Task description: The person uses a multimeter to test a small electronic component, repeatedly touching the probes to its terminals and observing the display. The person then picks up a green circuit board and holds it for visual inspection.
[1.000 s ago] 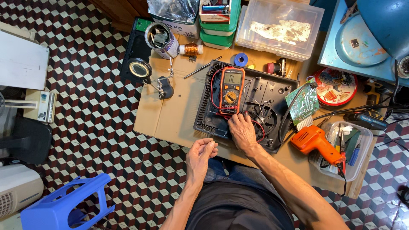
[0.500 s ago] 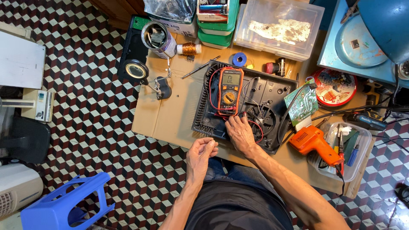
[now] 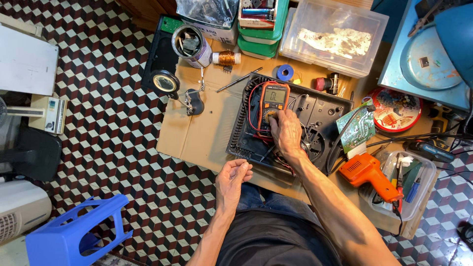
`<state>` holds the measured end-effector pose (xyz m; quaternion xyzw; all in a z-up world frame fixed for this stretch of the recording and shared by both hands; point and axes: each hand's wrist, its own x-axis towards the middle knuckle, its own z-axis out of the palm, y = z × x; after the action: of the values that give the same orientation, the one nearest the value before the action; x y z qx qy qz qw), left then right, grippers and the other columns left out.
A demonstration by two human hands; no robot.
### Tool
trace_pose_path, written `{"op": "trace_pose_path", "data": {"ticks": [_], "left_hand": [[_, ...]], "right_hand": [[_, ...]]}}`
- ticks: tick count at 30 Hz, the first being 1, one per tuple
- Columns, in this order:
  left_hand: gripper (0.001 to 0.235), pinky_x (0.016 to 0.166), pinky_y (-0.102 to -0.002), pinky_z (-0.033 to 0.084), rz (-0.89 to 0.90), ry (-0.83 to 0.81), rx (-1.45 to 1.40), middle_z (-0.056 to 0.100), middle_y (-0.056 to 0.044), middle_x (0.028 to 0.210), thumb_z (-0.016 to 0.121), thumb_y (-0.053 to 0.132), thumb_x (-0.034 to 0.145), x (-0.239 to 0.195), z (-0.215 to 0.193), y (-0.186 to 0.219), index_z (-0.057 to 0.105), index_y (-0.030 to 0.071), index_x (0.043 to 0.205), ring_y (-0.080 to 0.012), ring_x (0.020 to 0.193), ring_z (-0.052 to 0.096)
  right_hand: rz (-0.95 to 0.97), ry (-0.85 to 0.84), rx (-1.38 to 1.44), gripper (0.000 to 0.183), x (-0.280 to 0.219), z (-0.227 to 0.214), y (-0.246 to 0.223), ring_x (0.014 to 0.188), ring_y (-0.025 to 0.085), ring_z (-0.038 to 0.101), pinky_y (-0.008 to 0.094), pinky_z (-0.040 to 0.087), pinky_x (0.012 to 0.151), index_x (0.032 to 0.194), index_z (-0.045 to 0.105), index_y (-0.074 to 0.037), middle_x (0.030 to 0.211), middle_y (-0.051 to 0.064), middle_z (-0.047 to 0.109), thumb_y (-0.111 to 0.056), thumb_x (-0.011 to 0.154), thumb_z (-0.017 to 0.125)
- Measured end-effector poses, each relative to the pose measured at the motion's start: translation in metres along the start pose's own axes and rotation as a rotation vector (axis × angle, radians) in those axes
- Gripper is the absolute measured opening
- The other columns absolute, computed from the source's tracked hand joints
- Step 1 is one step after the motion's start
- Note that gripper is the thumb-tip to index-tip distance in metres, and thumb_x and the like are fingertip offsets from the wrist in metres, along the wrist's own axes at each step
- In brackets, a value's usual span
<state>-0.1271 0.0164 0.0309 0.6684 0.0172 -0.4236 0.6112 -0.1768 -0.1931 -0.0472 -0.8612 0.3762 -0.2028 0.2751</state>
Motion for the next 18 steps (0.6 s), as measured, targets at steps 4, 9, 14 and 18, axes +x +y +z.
{"op": "trace_pose_path", "data": {"ticks": [4, 9, 14, 18], "left_hand": [[0.028, 0.077, -0.027, 0.060, -0.018, 0.023, 0.003, 0.077, -0.012, 0.097, 0.068, 0.019, 0.095, 0.001, -0.003, -0.001, 0.068, -0.003, 0.112, -0.0140, 0.081, 0.072], [0.028, 0.077, -0.027, 0.060, -0.012, 0.019, -0.050, 0.076, -0.012, 0.097, 0.069, 0.019, 0.095, 0.002, -0.006, -0.003, 0.067, -0.003, 0.112, -0.0143, 0.082, 0.071], [0.028, 0.077, -0.027, 0.060, -0.007, 0.026, -0.049, 0.076, -0.012, 0.097, 0.069, 0.019, 0.095, 0.001, -0.012, -0.005, 0.067, -0.003, 0.111, -0.0143, 0.082, 0.071], [0.028, 0.077, -0.027, 0.060, -0.003, 0.031, -0.068, 0.076, -0.012, 0.096, 0.069, 0.019, 0.095, -0.003, -0.014, -0.008, 0.067, -0.003, 0.111, -0.0143, 0.083, 0.071]], "right_hand": [[-0.025, -0.027, -0.037, 0.019, 0.001, 0.005, 0.007, 0.085, 0.033, 0.059, 0.047, 0.048, 0.075, 0.089, 0.064, -0.002, 0.085, 0.013, 0.059, -0.014, 0.087, 0.078], [0.012, 0.017, -0.028, 0.020, -0.002, 0.019, 0.013, 0.086, 0.034, 0.060, 0.047, 0.049, 0.075, 0.087, 0.061, -0.002, 0.087, 0.014, 0.061, -0.014, 0.089, 0.077], [0.077, 0.068, 0.004, 0.020, -0.007, 0.030, 0.014, 0.089, 0.037, 0.063, 0.049, 0.050, 0.077, 0.088, 0.062, -0.002, 0.089, 0.016, 0.065, -0.016, 0.093, 0.075], [0.166, 0.021, 0.006, 0.022, -0.005, 0.028, 0.009, 0.085, 0.038, 0.065, 0.049, 0.051, 0.075, 0.086, 0.064, -0.001, 0.089, 0.019, 0.067, -0.020, 0.094, 0.074]]}}
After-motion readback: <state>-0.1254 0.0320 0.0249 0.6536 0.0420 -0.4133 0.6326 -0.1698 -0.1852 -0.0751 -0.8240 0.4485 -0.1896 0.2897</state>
